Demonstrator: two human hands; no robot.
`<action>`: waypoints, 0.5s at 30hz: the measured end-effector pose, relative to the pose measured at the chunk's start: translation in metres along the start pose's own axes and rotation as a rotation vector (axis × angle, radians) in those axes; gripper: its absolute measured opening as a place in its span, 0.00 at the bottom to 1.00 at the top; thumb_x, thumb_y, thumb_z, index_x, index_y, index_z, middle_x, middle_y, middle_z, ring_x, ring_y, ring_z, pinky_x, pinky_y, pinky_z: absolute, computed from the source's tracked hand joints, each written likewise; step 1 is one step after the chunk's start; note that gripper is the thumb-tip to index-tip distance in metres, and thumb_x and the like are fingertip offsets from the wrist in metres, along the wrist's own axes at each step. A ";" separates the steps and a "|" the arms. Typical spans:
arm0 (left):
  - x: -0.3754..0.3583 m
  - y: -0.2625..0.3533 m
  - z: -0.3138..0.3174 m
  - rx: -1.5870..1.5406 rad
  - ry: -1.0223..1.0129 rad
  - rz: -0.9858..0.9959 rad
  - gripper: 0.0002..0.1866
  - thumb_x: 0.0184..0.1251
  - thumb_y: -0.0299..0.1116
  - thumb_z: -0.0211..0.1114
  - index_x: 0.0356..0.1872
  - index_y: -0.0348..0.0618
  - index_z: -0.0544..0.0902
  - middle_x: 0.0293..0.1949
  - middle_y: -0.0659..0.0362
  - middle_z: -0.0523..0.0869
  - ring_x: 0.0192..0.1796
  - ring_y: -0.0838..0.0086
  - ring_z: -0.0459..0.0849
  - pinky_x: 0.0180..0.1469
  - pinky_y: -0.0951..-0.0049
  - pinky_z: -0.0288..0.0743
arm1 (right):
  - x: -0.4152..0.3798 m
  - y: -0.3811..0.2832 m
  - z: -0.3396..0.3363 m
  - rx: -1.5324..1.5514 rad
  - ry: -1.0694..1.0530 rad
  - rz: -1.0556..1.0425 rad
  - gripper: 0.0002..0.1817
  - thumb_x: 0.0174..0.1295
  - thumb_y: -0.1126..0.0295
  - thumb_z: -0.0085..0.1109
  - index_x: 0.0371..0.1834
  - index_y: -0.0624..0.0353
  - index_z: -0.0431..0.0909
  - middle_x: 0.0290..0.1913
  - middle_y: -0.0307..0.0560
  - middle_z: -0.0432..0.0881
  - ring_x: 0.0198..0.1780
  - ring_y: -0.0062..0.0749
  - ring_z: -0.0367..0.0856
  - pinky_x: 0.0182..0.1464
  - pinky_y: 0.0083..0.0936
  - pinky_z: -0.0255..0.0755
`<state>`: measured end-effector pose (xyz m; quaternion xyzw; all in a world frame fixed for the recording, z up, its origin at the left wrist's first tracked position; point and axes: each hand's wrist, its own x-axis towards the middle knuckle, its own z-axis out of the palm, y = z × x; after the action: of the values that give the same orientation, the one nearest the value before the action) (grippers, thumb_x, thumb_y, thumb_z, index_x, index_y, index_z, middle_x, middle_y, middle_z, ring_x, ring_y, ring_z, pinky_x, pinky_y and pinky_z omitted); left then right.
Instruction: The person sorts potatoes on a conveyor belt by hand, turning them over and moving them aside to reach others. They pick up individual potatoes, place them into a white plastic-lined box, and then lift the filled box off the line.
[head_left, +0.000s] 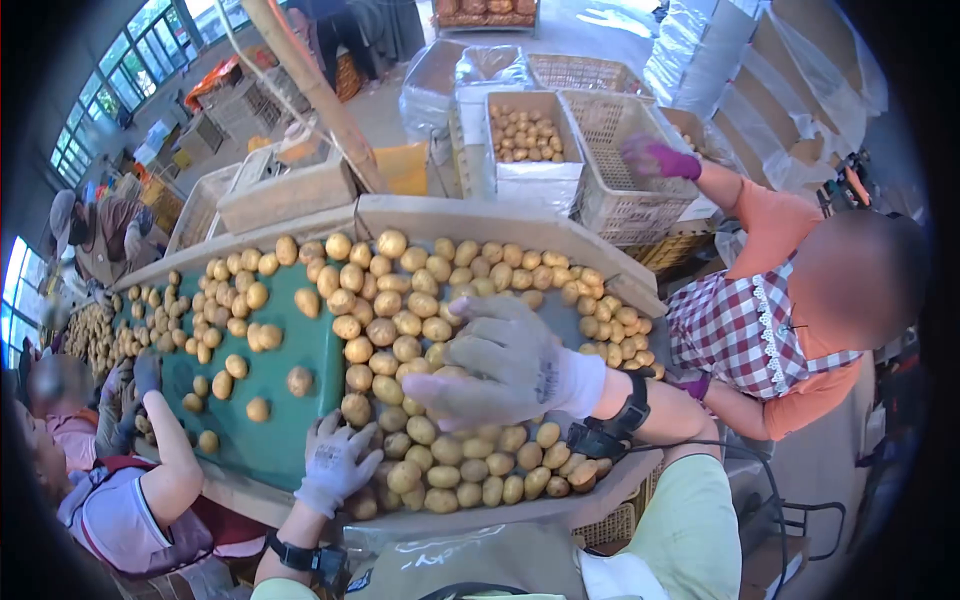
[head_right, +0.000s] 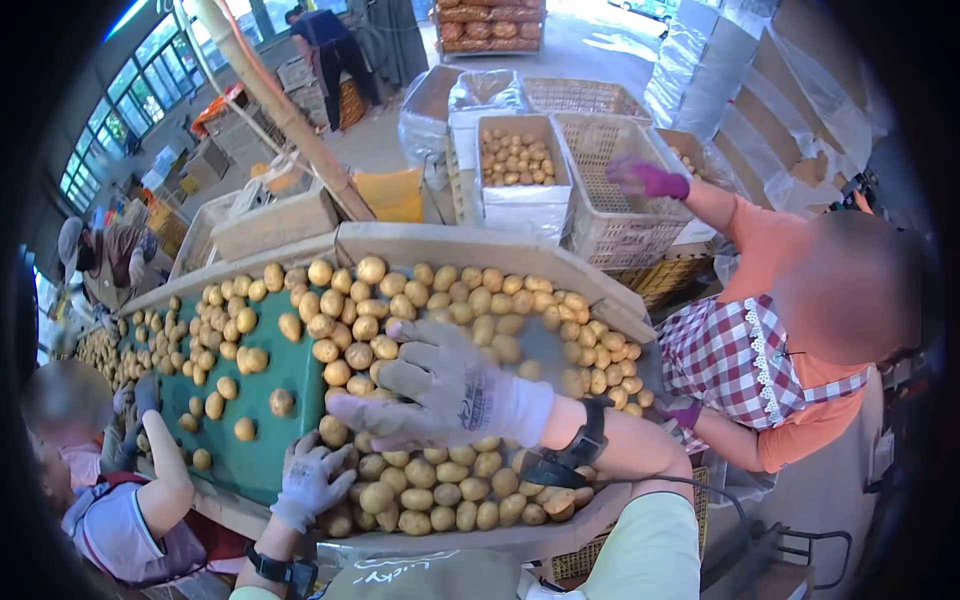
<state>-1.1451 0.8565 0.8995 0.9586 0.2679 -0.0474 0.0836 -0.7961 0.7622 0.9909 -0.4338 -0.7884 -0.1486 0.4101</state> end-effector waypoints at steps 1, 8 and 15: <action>-0.002 -0.002 0.004 -0.001 0.019 0.002 0.24 0.62 0.51 0.72 0.58 0.56 0.90 0.40 0.56 0.91 0.64 0.46 0.81 0.70 0.41 0.68 | 0.013 0.003 -0.012 -0.067 0.103 -0.107 0.25 0.57 0.51 0.76 0.60 0.34 0.86 0.36 0.36 0.79 0.37 0.33 0.81 0.57 0.46 0.83; -0.008 -0.012 0.022 0.048 0.018 0.019 0.23 0.61 0.52 0.72 0.55 0.57 0.92 0.39 0.56 0.92 0.62 0.47 0.83 0.68 0.43 0.70 | 0.041 -0.011 -0.053 -0.069 0.302 -0.291 0.18 0.59 0.47 0.76 0.53 0.21 0.87 0.42 0.42 0.80 0.37 0.36 0.81 0.56 0.57 0.82; -0.012 -0.004 0.019 -0.010 0.049 -0.047 0.24 0.62 0.55 0.72 0.56 0.60 0.92 0.39 0.60 0.91 0.65 0.49 0.81 0.64 0.45 0.71 | 0.013 0.010 -0.011 -0.042 0.230 0.244 0.29 0.49 0.57 0.86 0.52 0.54 0.85 0.39 0.42 0.82 0.40 0.37 0.82 0.64 0.49 0.77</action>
<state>-1.1584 0.8498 0.8823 0.9525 0.2928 -0.0248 0.0806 -0.7864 0.7689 1.0063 -0.5150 -0.6745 -0.1626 0.5033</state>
